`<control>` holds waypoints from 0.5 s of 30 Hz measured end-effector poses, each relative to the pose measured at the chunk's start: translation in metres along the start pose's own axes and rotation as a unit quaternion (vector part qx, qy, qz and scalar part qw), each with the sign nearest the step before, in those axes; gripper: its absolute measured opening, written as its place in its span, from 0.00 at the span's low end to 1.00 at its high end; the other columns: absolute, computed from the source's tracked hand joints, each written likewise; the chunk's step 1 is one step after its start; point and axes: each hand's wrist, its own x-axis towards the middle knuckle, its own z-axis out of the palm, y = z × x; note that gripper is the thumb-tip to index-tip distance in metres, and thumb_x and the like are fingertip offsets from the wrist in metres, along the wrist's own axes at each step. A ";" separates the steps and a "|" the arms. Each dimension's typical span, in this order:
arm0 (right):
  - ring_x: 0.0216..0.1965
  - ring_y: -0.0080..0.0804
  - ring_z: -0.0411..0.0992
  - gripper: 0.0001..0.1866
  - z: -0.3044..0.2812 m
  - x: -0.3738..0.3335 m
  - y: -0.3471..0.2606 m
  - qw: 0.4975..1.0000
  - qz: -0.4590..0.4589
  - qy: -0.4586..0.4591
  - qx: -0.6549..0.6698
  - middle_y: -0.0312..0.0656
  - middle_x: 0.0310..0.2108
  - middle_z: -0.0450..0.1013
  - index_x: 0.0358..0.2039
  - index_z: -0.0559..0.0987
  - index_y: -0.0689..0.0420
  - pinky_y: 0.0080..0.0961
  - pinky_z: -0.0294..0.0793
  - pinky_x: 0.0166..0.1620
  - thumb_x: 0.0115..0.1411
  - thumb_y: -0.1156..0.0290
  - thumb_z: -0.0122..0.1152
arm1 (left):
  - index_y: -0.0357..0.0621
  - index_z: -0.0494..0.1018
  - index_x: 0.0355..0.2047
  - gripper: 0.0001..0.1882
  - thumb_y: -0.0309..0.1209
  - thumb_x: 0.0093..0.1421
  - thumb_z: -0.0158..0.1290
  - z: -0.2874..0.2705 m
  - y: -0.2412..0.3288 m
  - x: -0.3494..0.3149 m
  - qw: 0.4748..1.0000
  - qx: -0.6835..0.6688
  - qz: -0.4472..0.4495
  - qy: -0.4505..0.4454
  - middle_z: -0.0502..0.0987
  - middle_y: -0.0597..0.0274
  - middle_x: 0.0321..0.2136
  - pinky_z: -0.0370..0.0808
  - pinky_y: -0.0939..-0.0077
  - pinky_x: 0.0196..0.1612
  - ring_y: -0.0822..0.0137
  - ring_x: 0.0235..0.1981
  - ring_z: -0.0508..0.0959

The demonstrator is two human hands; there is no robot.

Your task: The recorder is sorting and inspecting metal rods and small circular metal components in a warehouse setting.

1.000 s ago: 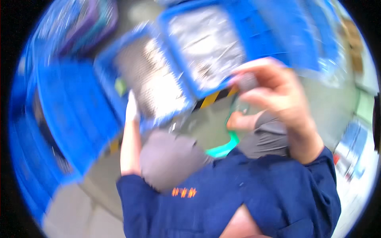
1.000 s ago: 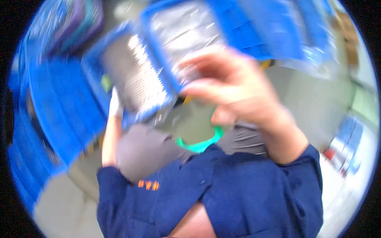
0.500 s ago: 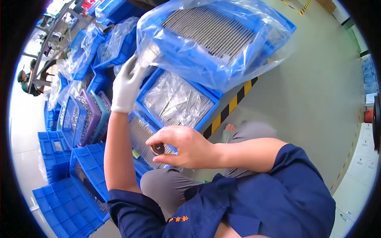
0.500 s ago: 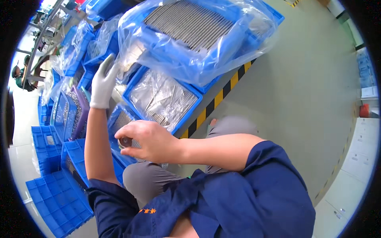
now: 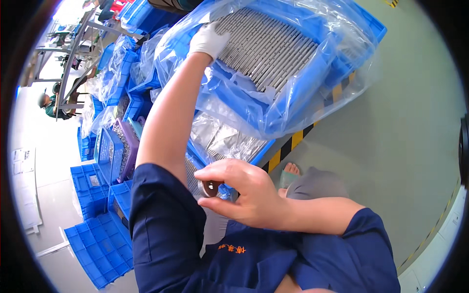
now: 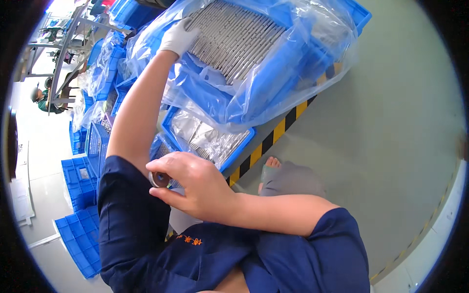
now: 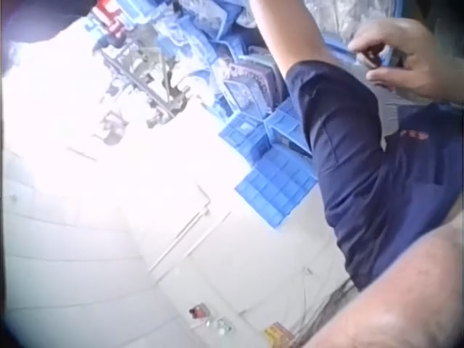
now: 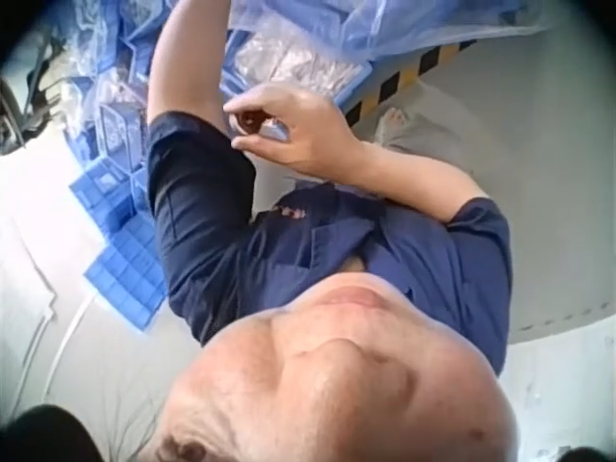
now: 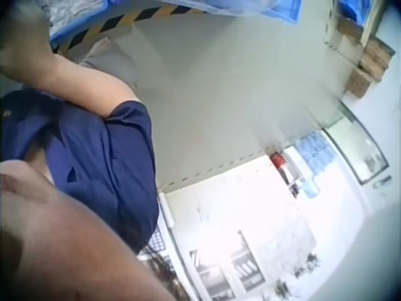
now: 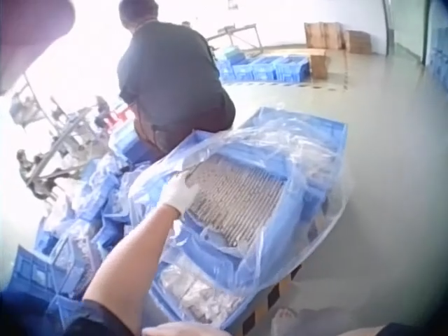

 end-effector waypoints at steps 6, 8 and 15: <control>0.30 0.37 0.69 0.15 -0.023 0.003 0.010 0.999 0.030 0.035 -0.010 0.41 0.28 0.69 0.36 0.71 0.57 0.27 0.69 0.35 0.47 0.69 0.60 | 0.43 0.69 0.43 0.29 0.48 0.44 0.51 0.013 -0.044 0.038 0.982 0.125 -0.069 -0.121 0.71 0.45 0.39 0.68 0.66 0.45 0.54 0.42 0.72; 0.30 0.37 0.69 0.15 -0.028 0.005 0.011 0.998 0.039 0.046 -0.009 0.41 0.28 0.69 0.36 0.71 0.57 0.27 0.69 0.35 0.47 0.69 0.60 | 0.40 0.68 0.43 0.30 0.48 0.43 0.51 0.021 -0.053 0.040 0.978 0.160 -0.079 -0.105 0.72 0.45 0.38 0.68 0.66 0.45 0.54 0.41 0.72; 0.28 0.35 0.69 0.15 -0.038 0.008 0.013 0.995 0.085 0.051 0.006 0.41 0.26 0.68 0.36 0.70 0.57 0.26 0.69 0.33 0.48 0.69 0.59 | 0.36 0.72 0.37 0.30 0.48 0.39 0.52 0.028 -0.064 0.062 0.972 0.162 -0.085 -0.150 0.73 0.43 0.36 0.69 0.69 0.42 0.53 0.39 0.74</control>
